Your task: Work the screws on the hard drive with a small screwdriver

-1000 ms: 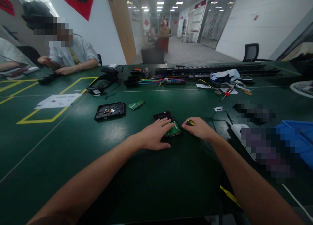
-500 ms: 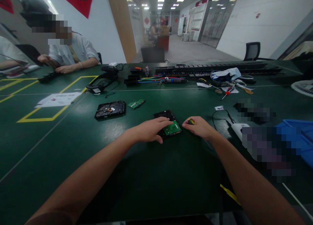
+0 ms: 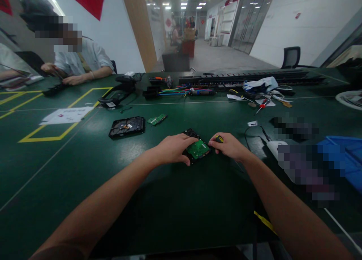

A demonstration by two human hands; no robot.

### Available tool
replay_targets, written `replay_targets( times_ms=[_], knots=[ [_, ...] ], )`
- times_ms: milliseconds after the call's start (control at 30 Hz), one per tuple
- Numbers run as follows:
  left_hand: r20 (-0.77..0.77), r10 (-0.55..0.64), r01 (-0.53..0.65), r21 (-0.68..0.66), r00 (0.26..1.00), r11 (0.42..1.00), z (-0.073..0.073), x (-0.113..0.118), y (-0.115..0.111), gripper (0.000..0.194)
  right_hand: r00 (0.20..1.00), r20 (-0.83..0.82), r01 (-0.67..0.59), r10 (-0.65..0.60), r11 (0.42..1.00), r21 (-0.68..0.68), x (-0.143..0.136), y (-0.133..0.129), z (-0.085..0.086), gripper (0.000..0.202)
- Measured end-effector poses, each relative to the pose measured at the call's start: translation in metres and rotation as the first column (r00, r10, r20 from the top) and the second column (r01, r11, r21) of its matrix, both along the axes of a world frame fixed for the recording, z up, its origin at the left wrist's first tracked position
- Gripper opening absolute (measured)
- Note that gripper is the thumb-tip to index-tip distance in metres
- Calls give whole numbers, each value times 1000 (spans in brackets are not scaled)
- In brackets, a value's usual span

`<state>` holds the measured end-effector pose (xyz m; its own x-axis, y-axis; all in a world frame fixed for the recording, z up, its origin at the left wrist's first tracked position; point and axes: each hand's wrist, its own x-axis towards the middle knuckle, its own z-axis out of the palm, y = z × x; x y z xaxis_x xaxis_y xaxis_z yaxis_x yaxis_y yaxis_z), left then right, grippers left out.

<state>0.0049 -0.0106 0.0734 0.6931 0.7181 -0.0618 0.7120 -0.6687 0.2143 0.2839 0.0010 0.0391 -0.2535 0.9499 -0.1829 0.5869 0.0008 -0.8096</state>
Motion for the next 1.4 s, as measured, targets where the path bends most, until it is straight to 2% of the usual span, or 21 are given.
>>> replay_targets(
  times_ms=[133,267,400,567,867,967,1133,1233,1400],
  knots=[
    [-37,9,-7,58,999,998,-2,8,-9,81,1000,21,20,-21,999,48,-2,-2,2,23],
    [-50,-26,31,111,998,993,-4,15,-14,71,989,134,42,-59,991,126,-6,-6,9,18],
    [-58,6,2,149,998,989,-7,21,-17,66,970,231,23,-71,979,203,-10,-8,13,15],
    [-81,68,-53,170,994,984,-8,29,-22,64,946,299,32,-124,956,293,-10,-7,8,18],
    [-64,93,-70,298,994,952,-16,38,-34,66,920,378,-96,-105,874,477,-9,-4,3,14],
    [24,52,-57,353,998,934,-24,34,-27,77,902,425,-172,-70,846,504,-10,-4,2,14],
    [208,-157,81,333,965,939,-47,24,-11,83,882,466,-198,-70,843,501,-11,-4,-2,15],
    [238,-196,115,315,951,942,-56,22,-8,83,879,472,-201,-65,849,489,-12,-4,-3,15],
    [208,-187,122,288,960,950,-55,23,-9,84,881,470,-202,-58,852,484,-15,-4,-5,18]
  ],
)
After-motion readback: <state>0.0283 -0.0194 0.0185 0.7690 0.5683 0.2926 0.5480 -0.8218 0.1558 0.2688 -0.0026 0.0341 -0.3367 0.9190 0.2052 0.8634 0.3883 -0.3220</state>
